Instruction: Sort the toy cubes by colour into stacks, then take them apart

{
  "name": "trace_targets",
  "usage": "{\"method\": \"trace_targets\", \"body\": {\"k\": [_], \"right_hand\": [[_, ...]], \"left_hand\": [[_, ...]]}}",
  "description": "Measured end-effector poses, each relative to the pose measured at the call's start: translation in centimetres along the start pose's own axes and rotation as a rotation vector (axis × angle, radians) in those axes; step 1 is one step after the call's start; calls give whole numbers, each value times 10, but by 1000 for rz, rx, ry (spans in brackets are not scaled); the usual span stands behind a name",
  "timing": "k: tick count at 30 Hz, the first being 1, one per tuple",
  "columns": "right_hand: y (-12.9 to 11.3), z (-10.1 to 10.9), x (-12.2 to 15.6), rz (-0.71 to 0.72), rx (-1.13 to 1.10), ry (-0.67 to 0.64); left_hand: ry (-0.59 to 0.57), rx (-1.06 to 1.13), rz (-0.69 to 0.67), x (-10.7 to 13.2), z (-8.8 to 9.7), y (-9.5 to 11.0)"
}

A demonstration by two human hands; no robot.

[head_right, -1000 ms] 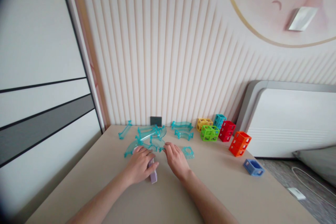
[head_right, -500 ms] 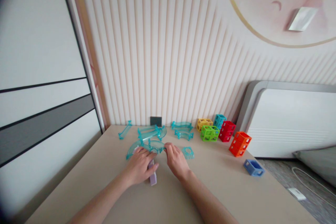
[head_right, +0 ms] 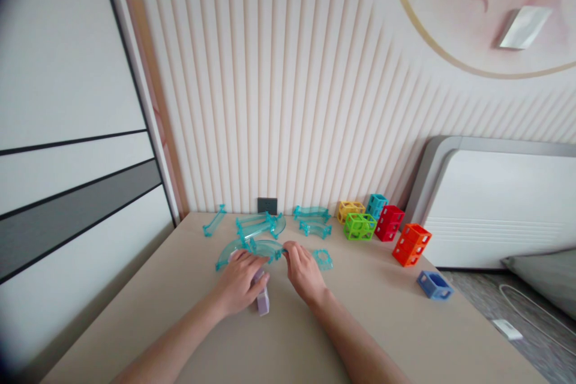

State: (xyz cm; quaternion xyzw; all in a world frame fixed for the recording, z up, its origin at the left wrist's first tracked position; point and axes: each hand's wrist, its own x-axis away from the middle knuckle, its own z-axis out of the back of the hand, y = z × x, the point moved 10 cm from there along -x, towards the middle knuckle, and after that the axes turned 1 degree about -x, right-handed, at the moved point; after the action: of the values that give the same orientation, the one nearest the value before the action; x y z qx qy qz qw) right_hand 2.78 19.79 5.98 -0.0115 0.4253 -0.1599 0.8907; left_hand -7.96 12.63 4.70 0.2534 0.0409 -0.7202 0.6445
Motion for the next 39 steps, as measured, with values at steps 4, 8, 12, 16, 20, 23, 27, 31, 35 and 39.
{"method": "trace_targets", "body": {"k": [4, 8, 12, 16, 20, 23, 27, 31, 35, 39], "right_hand": [[3, 8, 0, -15, -18, 51], [8, 15, -1, -43, -54, 94], [10, 19, 0, -52, -82, 124], [8, 21, 0, -41, -92, 138], [6, 21, 1, -24, -109, 138], [3, 21, 1, 5, -113, 133], [-2, 23, 1, 45, -117, 130], [-5, 24, 1, 66, -120, 120], [-4, 24, 2, 60, -141, 112], [-1, 25, 3, 62, -157, 125]], "left_hand": [[67, 48, -9, -1, 8, 1], [157, 53, -47, 1, 16, 1], [285, 51, -73, 5, 29, 0], [390, 61, -112, 8, 42, 2], [417, 23, -123, 9, 46, 5], [446, -30, -125, 10, 47, 6], [494, -64, -139, 12, 52, 8], [501, -79, -138, 13, 57, 11], [497, -82, -129, 13, 58, 11], [533, -42, -43, 15, 62, 0]]}}
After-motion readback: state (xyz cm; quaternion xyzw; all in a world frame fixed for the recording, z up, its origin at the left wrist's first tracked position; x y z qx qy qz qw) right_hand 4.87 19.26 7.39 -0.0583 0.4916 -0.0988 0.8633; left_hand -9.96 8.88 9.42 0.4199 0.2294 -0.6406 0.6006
